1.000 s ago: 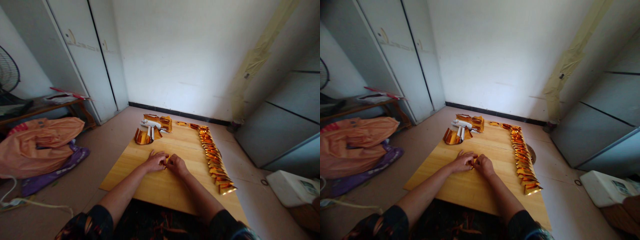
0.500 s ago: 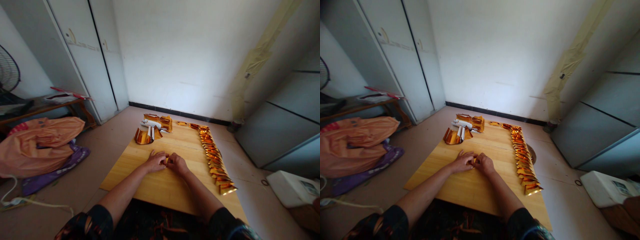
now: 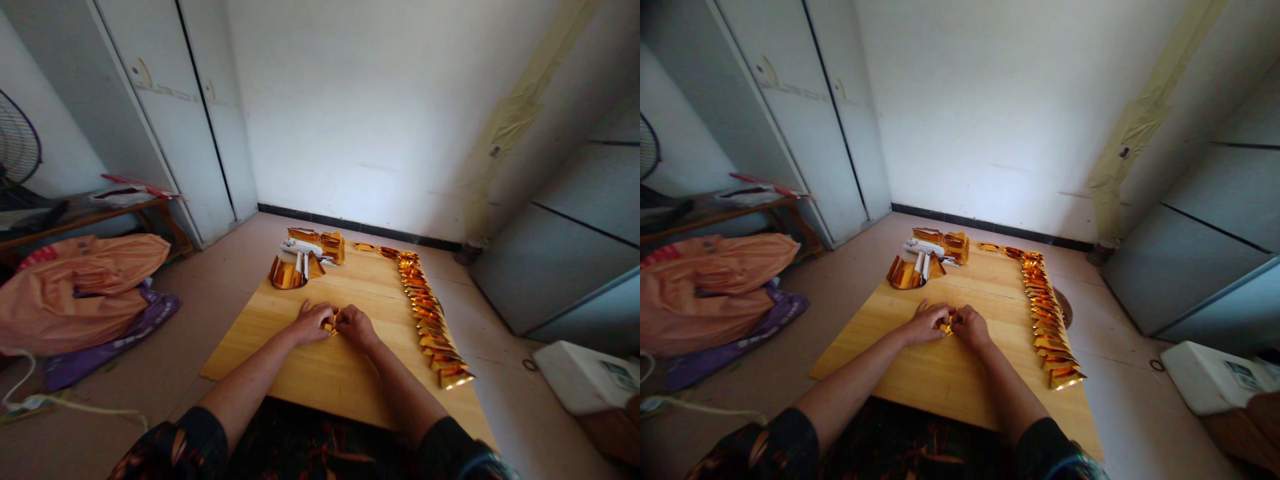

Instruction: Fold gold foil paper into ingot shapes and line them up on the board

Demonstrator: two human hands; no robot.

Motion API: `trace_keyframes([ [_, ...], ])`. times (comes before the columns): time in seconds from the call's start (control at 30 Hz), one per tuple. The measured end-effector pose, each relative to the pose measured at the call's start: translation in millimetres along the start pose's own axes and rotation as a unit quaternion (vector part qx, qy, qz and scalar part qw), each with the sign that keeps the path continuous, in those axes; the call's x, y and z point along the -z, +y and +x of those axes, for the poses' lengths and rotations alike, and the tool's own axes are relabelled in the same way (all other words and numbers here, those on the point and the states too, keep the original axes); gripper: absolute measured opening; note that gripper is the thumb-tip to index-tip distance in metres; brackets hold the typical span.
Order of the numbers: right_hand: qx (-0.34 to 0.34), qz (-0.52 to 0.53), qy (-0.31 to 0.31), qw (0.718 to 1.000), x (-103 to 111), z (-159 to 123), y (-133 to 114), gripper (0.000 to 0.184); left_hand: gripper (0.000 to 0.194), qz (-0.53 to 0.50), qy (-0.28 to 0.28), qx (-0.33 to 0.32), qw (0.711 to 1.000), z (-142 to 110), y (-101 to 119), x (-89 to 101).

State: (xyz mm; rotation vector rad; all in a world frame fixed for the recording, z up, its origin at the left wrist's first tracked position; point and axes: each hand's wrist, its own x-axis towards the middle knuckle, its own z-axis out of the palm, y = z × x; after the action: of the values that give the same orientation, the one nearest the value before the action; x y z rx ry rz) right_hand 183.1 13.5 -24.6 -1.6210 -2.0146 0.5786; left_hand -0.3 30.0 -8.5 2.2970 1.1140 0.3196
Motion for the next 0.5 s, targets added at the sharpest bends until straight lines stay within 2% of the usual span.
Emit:
trace_keyframes([
  [0.37, -0.011, -0.008, 0.023, 1.0, -1.7, -6.9, -9.7, 0.005, 0.02, 0.007, -0.01, 0.0, 1.0, -0.2, 0.1, 1.3],
  [0.5, -0.003, -0.006, 0.029, 1.0, -2.2, -5.6, -7.8, 0.008, 0.012, 0.013, -0.018, -0.011, 1.0, 1.5, -3.3, -1.1],
])
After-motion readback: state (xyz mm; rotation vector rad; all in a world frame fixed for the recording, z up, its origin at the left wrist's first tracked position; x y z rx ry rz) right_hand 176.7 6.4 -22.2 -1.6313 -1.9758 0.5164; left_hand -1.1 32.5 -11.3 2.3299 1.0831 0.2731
